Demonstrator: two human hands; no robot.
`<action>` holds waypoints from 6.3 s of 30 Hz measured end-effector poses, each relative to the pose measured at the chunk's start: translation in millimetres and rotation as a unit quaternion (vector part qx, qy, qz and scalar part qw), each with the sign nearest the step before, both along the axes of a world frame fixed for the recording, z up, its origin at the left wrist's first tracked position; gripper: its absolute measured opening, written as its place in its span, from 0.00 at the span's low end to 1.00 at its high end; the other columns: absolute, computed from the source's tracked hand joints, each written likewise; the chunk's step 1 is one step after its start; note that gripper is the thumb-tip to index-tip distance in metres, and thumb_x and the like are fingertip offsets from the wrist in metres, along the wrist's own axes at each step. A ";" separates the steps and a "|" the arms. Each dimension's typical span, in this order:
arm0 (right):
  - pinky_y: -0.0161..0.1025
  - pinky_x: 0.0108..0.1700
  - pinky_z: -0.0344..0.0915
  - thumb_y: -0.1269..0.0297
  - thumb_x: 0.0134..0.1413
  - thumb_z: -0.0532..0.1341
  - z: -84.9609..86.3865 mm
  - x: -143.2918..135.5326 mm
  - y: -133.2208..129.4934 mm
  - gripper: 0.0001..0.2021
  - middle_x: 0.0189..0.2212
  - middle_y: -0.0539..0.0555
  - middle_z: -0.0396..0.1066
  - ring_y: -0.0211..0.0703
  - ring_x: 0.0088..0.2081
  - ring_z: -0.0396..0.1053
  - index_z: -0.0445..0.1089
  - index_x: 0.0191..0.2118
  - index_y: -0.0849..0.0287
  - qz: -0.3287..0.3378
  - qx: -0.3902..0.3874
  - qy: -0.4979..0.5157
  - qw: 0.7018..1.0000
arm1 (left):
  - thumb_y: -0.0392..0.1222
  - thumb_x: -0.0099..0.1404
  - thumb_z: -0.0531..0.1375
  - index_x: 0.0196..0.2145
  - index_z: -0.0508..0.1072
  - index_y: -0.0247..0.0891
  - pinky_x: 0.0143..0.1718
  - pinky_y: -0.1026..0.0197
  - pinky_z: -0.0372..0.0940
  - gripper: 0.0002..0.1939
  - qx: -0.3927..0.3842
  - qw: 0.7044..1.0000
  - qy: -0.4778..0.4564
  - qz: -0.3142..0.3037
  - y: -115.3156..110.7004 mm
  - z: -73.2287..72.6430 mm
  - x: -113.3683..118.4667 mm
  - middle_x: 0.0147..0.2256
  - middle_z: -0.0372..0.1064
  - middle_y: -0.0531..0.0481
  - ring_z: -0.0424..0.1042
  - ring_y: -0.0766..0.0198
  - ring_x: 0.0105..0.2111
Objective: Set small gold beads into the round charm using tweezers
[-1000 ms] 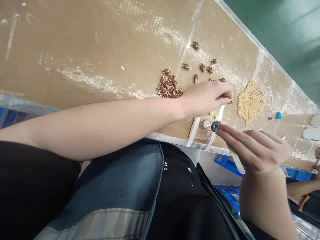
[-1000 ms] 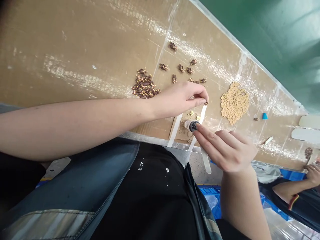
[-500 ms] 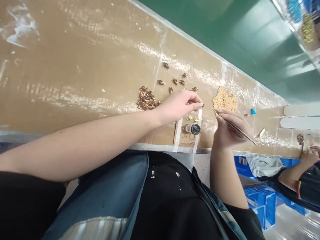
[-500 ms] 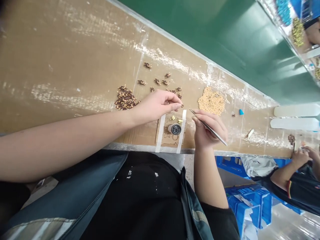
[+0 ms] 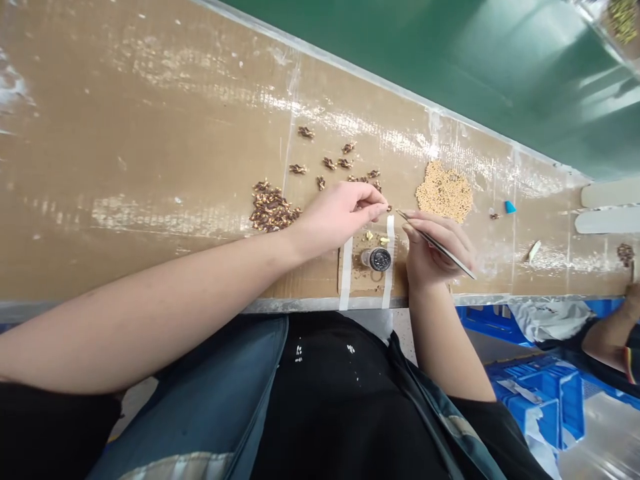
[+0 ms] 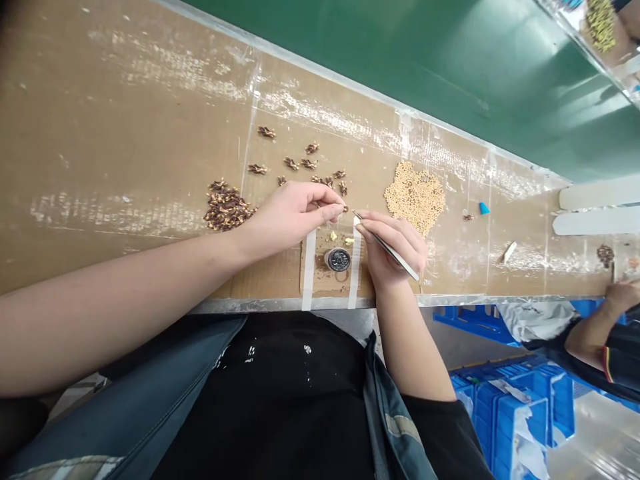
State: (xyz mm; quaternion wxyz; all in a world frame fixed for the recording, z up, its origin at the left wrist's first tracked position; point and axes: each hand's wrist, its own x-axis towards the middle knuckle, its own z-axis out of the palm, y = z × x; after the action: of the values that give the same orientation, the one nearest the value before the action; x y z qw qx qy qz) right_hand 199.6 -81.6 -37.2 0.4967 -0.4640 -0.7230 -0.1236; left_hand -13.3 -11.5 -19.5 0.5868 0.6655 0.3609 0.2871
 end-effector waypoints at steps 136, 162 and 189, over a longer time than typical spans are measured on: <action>0.49 0.40 0.80 0.42 0.62 0.72 -5.2 81.9 -42.1 0.16 0.32 0.54 0.85 0.51 0.36 0.82 0.84 0.34 0.49 -0.230 -0.242 0.182 0.925 | 0.40 0.68 0.74 0.41 0.82 0.41 0.32 0.62 0.82 0.06 -0.010 0.991 -0.087 0.100 -2.7 0.8 0.0 0.38 0.83 0.48 0.83 0.64 0.33; 0.39 0.21 0.47 0.42 0.55 0.76 14.0 36.1 -44.2 0.18 0.16 0.42 0.58 0.33 0.18 0.52 0.77 0.32 0.51 0.039 -0.322 0.590 0.740 | 0.44 0.65 0.74 0.39 0.83 0.37 0.28 0.64 0.79 0.09 0.001 0.993 -0.110 0.046 -6.3 9.1 1.3 0.36 0.83 0.46 0.81 0.64 0.32; 0.36 0.21 0.50 0.44 0.57 0.76 26.9 -34.4 -33.7 0.17 0.15 0.41 0.58 0.32 0.18 0.52 0.79 0.33 0.52 0.138 -0.353 0.621 0.686 | 0.39 0.75 0.70 0.43 0.84 0.39 0.45 0.63 0.81 0.02 0.442 0.885 -0.142 0.033 -12.2 -3.3 0.2 0.43 0.86 0.48 0.85 0.66 0.41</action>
State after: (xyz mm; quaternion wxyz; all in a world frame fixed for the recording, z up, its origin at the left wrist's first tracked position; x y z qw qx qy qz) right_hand 165.2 -115.4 -10.3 0.6427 -0.4705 -0.2954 0.5275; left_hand -13.2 -23.6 -22.7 0.2670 0.7957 0.1316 0.5275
